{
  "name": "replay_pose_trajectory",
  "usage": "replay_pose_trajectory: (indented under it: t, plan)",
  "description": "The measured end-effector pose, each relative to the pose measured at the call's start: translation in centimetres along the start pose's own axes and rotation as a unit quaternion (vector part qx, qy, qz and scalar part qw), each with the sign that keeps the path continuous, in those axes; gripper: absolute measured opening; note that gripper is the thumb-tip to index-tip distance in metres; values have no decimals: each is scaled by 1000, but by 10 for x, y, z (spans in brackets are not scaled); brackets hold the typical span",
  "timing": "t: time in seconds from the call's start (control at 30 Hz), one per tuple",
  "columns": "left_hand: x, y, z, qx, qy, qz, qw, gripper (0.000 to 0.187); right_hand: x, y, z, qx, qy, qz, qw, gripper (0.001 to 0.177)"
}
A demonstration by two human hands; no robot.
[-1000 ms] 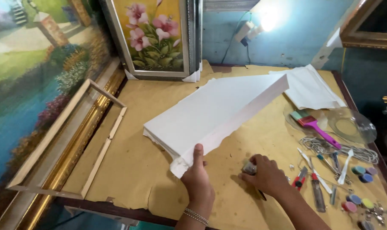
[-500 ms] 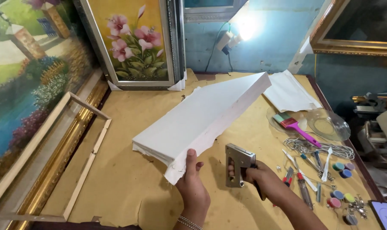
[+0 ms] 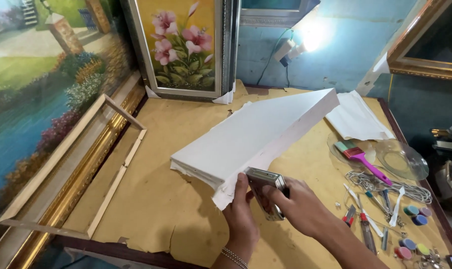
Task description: Attaching a canvas print to a wooden stretcher bar frame using a manual staple gun and trimming excess material.
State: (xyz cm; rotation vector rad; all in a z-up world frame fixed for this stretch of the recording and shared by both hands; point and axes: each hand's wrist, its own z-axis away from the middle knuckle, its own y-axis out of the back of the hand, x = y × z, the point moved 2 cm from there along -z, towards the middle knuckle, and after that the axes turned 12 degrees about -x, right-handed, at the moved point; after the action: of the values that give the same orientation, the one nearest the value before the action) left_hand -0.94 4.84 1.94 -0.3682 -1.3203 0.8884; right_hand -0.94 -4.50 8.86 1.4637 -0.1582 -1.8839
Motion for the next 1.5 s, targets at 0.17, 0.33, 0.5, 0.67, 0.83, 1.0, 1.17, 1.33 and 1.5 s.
replay_pose_trajectory:
  t: [0.17,0.33,0.5,0.67,0.83,1.0,1.17,1.33,1.5]
  plan:
    - [0,-2,1,-5,3,21,1000,26,11,-7,-11,53,22,14,998,25]
    - [-2,-2,0,31,63,-19,997,33,32,-2,-15,37,-56,-216,974,55]
    - [1,-2,-8,-72,23,-1,997,48,73,5,-15,48,-131,-263,955,54]
    - [-24,17,-17,-469,37,33,882,76,148,-4,-33,-4,-256,3,967,24]
    - [-33,5,-14,-463,150,172,856,64,184,-19,-36,8,-259,194,946,38]
    - [-45,4,-24,-337,119,164,919,8,186,-26,-32,31,-232,181,955,43]
    - [-47,3,-26,-360,108,88,922,28,87,2,-5,170,-99,-243,950,19]
    - [-48,-5,-20,-377,125,97,913,13,49,13,2,181,25,-486,854,38]
    - [-52,1,-26,-333,115,115,929,24,14,33,16,172,-34,-181,968,22]
